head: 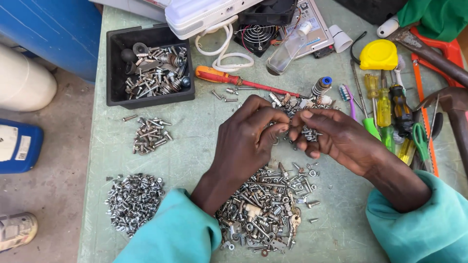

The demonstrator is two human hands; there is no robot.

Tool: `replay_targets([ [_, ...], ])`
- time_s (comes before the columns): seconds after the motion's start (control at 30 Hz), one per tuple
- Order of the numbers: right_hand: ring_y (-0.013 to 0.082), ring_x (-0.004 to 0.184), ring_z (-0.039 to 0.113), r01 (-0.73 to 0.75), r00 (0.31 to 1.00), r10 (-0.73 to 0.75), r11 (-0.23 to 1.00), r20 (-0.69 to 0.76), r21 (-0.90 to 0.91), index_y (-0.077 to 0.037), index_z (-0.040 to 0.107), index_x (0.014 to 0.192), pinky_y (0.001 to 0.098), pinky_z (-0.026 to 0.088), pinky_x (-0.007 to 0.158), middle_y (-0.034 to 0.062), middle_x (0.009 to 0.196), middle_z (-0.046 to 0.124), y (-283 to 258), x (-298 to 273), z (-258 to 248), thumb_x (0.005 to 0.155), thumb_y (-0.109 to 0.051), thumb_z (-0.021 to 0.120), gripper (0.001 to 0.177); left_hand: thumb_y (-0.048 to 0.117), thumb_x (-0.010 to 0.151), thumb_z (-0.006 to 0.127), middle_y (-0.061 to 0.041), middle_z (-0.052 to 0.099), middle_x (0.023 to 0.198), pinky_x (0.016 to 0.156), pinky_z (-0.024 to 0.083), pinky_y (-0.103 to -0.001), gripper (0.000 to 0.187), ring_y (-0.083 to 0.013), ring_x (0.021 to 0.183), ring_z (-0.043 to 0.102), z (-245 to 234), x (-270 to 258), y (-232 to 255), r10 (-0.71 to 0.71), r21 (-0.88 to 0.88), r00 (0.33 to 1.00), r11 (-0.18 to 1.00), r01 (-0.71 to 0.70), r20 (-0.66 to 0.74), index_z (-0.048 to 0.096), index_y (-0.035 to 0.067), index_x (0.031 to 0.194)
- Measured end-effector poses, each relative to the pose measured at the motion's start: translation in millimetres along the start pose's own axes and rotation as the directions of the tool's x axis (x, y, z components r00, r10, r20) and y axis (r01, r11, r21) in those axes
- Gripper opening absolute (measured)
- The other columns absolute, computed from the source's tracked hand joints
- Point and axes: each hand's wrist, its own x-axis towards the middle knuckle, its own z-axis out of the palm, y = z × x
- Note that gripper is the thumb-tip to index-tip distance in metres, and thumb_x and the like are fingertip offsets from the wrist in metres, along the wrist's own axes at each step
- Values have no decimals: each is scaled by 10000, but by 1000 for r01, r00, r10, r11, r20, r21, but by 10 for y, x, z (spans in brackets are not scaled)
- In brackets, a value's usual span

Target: Sorting through a pile of mixed screws, nuts, and bolts on a workbench.

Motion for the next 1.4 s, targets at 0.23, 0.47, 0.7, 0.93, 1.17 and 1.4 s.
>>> replay_targets([
  [0.23, 170, 663, 623, -42, 993, 20, 981, 120, 187, 50, 691, 1133, 237, 479, 472, 141, 910, 707, 31, -15, -47, 1065, -293, 520, 389, -221, 756, 498, -61, 617, 1146, 891, 616, -301, 650, -224, 1022, 692, 75, -8, -178, 56, -87, 998, 995, -55, 12, 660, 134, 1275],
  [0.47, 70, 497, 362, 102, 989, -81, 979, -123, 175, -64, 605, 905, 188, 164, 372, -47, 629, 353, -98, 3, -182, 1081, -293, 524, 300, -169, 605, 611, -83, 521, 1185, 737, 523, -495, 739, -339, 1037, 549, 103, -37, -339, 10, 247, 962, 966, -80, 273, 670, 157, 1265],
  [0.7, 58, 506, 331, 99, 988, -90, 993, -125, 70, -79, 583, 860, 201, 152, 401, -66, 618, 304, -82, -16, -174, 1070, -359, 538, 353, -155, 773, 516, -90, 554, 1091, 720, 483, -455, 465, -321, 1006, 573, 21, 8, -285, 52, 143, 988, 987, -73, 142, 663, 104, 1130],
  [0.93, 61, 514, 336, 95, 987, -92, 995, -132, 15, -78, 596, 864, 209, 163, 424, -63, 622, 303, -82, -24, -181, 1074, -373, 532, 368, 60, 985, 598, -67, 567, 1039, 689, 479, -479, 139, -308, 954, 585, -44, 29, -250, -8, 190, 970, 981, -39, 243, 666, 111, 1095],
  [1.17, 62, 502, 289, 119, 983, -140, 978, -120, -169, -48, 668, 906, 221, 185, 451, -26, 652, 436, -88, -63, -139, 1042, -313, 588, 309, 125, 986, 617, -67, 571, 1020, 721, 483, -468, 86, -313, 954, 609, -38, 23, -255, -22, 199, 935, 978, -53, 355, 668, 121, 1055],
  [1.4, 28, 774, 591, 184, 975, -220, 783, 12, -595, -97, 790, 973, 181, 438, 692, -41, 889, 759, -63, -81, -2, 947, -185, 724, 113, 182, 883, 735, -78, 568, 1067, 663, 500, -534, 203, -348, 956, 597, -55, 3, -262, -104, 367, 899, 928, -66, 425, 680, 148, 1076],
])
